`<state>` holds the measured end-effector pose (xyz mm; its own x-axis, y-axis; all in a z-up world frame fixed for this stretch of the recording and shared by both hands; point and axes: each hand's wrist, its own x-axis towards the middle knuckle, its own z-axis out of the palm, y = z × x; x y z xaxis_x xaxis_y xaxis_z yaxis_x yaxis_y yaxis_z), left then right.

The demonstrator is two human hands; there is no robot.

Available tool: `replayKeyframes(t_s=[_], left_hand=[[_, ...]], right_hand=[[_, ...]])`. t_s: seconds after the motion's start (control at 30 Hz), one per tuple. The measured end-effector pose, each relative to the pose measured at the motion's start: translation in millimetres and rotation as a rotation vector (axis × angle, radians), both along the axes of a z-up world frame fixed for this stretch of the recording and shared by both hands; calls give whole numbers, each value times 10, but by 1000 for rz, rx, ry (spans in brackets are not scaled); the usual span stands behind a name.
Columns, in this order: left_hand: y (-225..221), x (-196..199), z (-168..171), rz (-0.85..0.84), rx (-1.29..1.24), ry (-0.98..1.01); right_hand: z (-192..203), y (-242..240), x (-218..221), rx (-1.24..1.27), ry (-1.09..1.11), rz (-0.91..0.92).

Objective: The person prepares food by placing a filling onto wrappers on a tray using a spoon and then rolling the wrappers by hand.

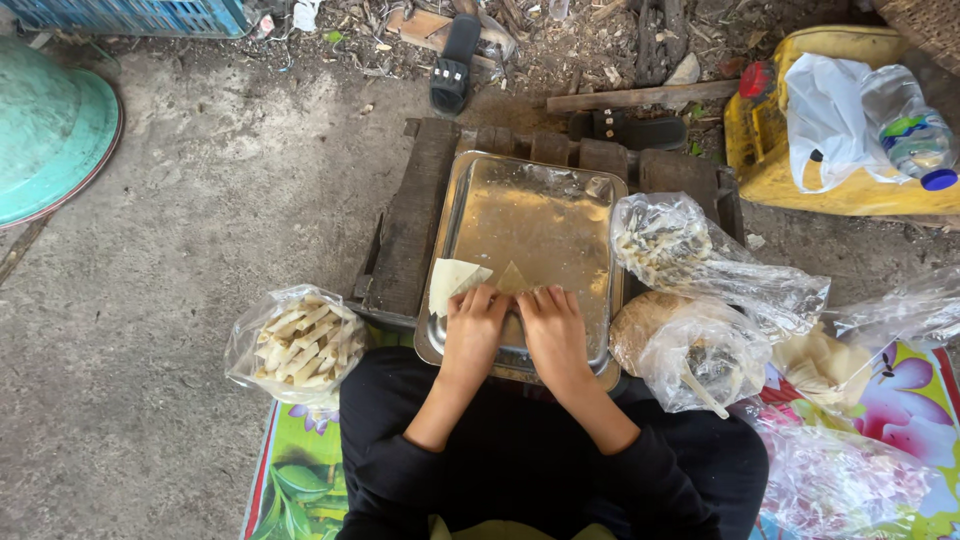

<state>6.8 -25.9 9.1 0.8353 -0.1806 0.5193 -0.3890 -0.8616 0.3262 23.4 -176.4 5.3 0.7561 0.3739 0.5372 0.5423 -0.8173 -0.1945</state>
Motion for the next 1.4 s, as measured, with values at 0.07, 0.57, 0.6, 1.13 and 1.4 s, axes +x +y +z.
replayKeyframes(t_s=[0.07,0.57,0.6,1.13,1.4], left_hand=[[1,4,-7,-4,-18,-12],[-51,63,-72,93,26,-110],[-48,69,-80,86,30,-104],[0,181,-104,82,9,-91],[-6,177,-132,92,-48,-92]], right_hand=[[-18,-9,87,47,34,5],[65,63,152,50,28,-70],[64,39,182,32,61,-64],[-7,-72,327,-65,66,115],[-4,-32,378,50,105,59]])
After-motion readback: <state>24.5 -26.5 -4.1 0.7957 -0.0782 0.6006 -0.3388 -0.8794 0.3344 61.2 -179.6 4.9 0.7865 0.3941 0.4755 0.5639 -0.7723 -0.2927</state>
